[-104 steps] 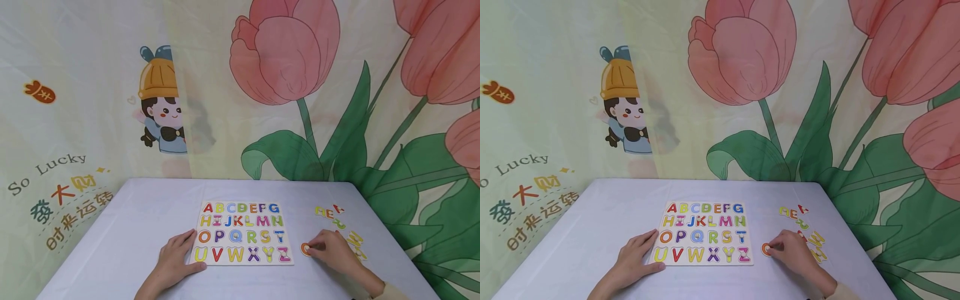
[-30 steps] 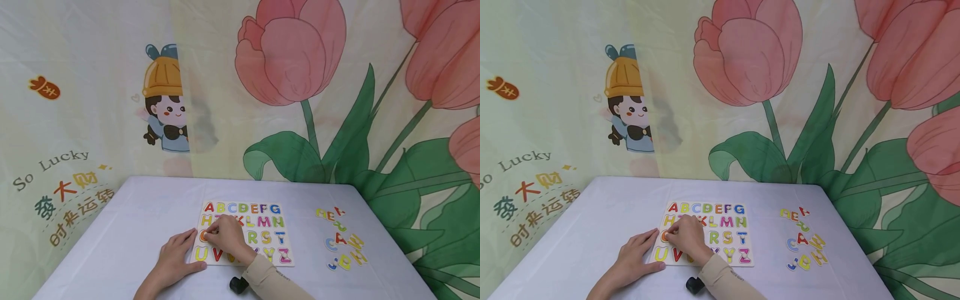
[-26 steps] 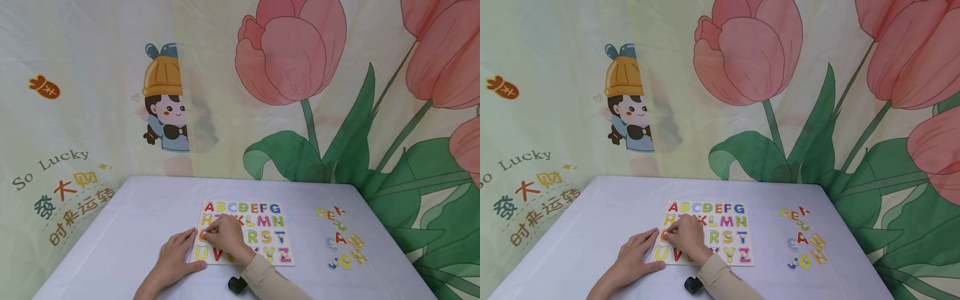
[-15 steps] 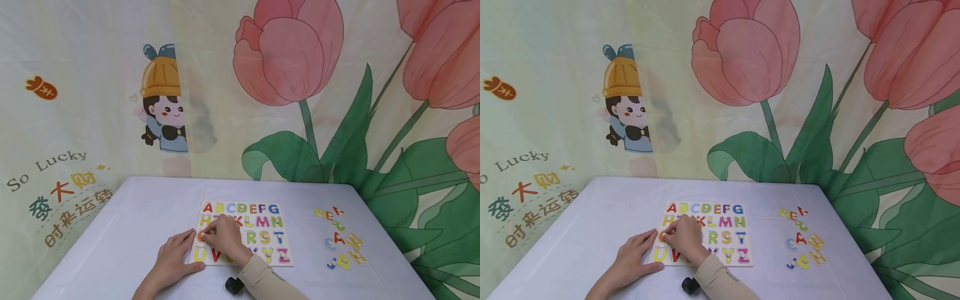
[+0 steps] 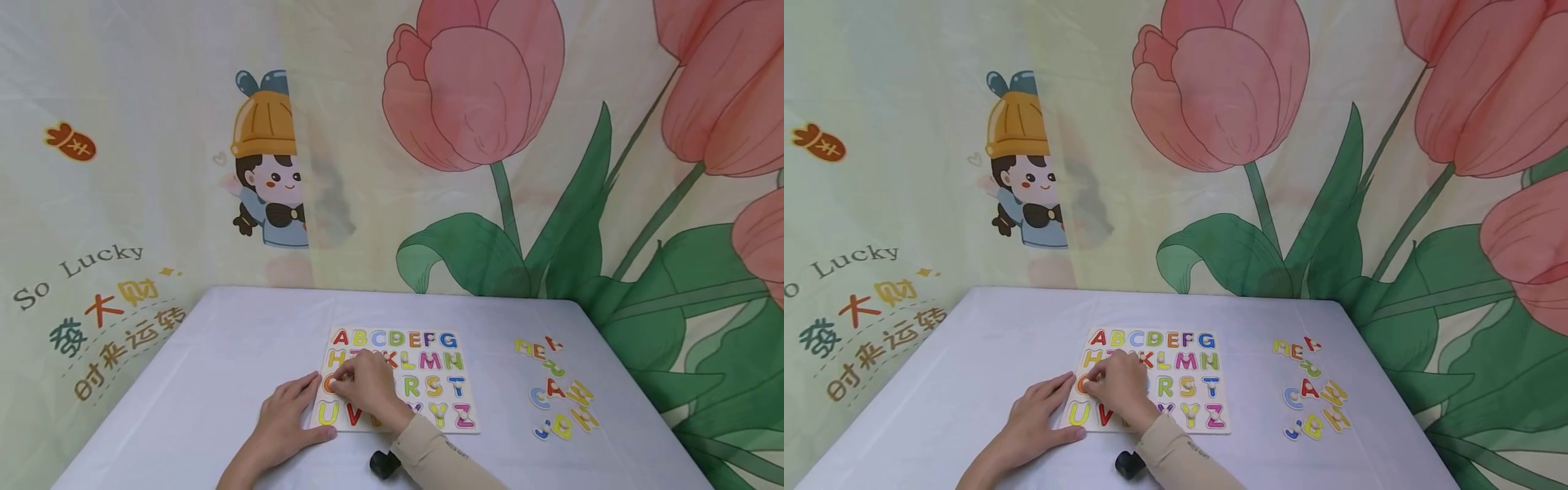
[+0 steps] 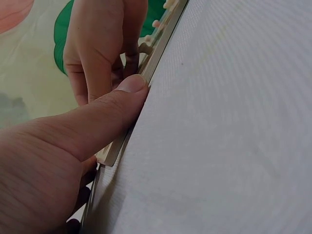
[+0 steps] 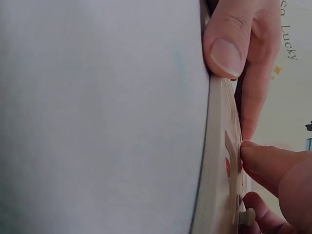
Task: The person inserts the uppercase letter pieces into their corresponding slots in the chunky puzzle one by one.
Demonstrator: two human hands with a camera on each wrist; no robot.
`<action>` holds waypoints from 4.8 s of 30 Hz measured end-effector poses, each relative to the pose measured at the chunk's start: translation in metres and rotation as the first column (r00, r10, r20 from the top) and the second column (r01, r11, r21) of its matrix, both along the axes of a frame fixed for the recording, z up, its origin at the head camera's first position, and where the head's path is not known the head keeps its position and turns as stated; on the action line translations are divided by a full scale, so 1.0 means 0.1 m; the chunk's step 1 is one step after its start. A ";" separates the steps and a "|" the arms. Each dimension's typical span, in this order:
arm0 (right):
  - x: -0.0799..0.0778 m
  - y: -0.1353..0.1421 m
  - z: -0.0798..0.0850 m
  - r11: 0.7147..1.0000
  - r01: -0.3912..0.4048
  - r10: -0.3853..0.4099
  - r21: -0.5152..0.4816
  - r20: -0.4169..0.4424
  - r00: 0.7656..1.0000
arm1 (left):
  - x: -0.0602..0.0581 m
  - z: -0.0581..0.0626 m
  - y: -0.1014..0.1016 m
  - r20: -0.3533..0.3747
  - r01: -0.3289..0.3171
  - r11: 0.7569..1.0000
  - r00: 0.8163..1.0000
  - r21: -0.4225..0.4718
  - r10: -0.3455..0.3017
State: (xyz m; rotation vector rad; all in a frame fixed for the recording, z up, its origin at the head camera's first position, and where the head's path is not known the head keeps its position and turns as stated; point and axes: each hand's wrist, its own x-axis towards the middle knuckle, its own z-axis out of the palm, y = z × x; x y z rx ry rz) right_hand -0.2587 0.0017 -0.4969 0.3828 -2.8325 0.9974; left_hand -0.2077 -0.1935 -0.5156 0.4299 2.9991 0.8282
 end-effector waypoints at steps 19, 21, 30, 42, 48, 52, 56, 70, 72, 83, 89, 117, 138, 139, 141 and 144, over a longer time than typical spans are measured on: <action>0.18 1.15 0.46 0.977 -0.202 0.206 -0.062 0.060 0.977 | 0.00 -0.02 0.03 -0.008 -0.020 1.000 1.000 -0.015 0.020; 0.21 1.42 0.50 0.980 -0.192 0.195 -0.057 0.051 0.979 | 0.00 -0.01 0.03 -0.006 -0.021 1.000 1.000 -0.014 0.021; 0.41 2.69 0.51 0.999 -0.040 0.040 0.035 -0.002 0.999 | 0.01 0.01 0.02 -0.002 -0.014 1.000 1.000 -0.019 0.014; 0.60 3.63 0.27 0.993 0.046 -0.050 0.104 0.038 0.998 | 0.00 0.00 0.01 -0.019 -0.005 1.000 1.000 -0.015 0.005; 0.59 3.74 0.16 0.992 0.045 -0.051 0.121 0.049 0.998 | -0.01 0.01 0.02 -0.004 -0.010 1.000 1.000 -0.021 0.010; 0.56 3.75 0.15 0.990 0.043 -0.048 0.132 0.031 0.998 | -0.01 0.01 0.02 0.002 -0.013 1.000 1.000 -0.022 0.013; 0.54 3.76 0.11 0.989 0.043 -0.047 0.143 0.026 0.999 | 0.00 0.01 0.02 0.009 -0.018 1.000 1.000 -0.022 0.018; 0.51 3.51 0.31 0.987 0.047 -0.038 0.153 -0.058 0.998 | -0.01 0.03 0.05 0.010 -0.015 1.000 1.000 -0.015 0.015; 0.45 3.40 0.36 0.992 0.034 -0.028 0.120 -0.049 0.998 | -0.01 0.03 0.05 0.007 -0.015 1.000 1.000 -0.014 0.015; 0.06 2.55 0.44 0.998 0.020 -0.014 0.060 -0.097 0.995 | 0.01 0.01 0.03 0.010 -0.016 1.000 1.000 -0.020 0.016; -0.14 2.13 0.44 1.000 0.002 0.000 0.024 -0.060 0.998 | 0.02 0.03 0.03 0.006 -0.016 1.000 1.000 -0.024 0.016; -0.79 0.98 0.22 0.998 -0.059 0.060 -0.016 0.040 0.997 | 0.01 0.04 0.04 0.009 -0.015 1.000 1.000 -0.019 0.016; -0.87 0.80 0.13 1.000 0.007 -0.007 0.006 0.050 0.999 | 0.01 0.03 0.03 0.027 -0.031 0.999 0.999 -0.016 0.031; -0.87 0.80 0.13 1.000 0.012 -0.013 0.005 0.051 0.999 | 0.00 0.02 0.04 0.027 -0.032 0.999 0.999 -0.016 0.032; -0.87 0.79 0.12 1.000 0.023 -0.023 0.003 0.058 0.998 | 0.00 0.02 0.04 0.028 -0.032 0.999 0.999 -0.015 0.032; -0.88 0.78 0.11 0.999 0.036 -0.036 0.000 0.068 0.997 | 0.00 0.02 0.04 0.029 -0.028 0.999 0.999 -0.017 0.029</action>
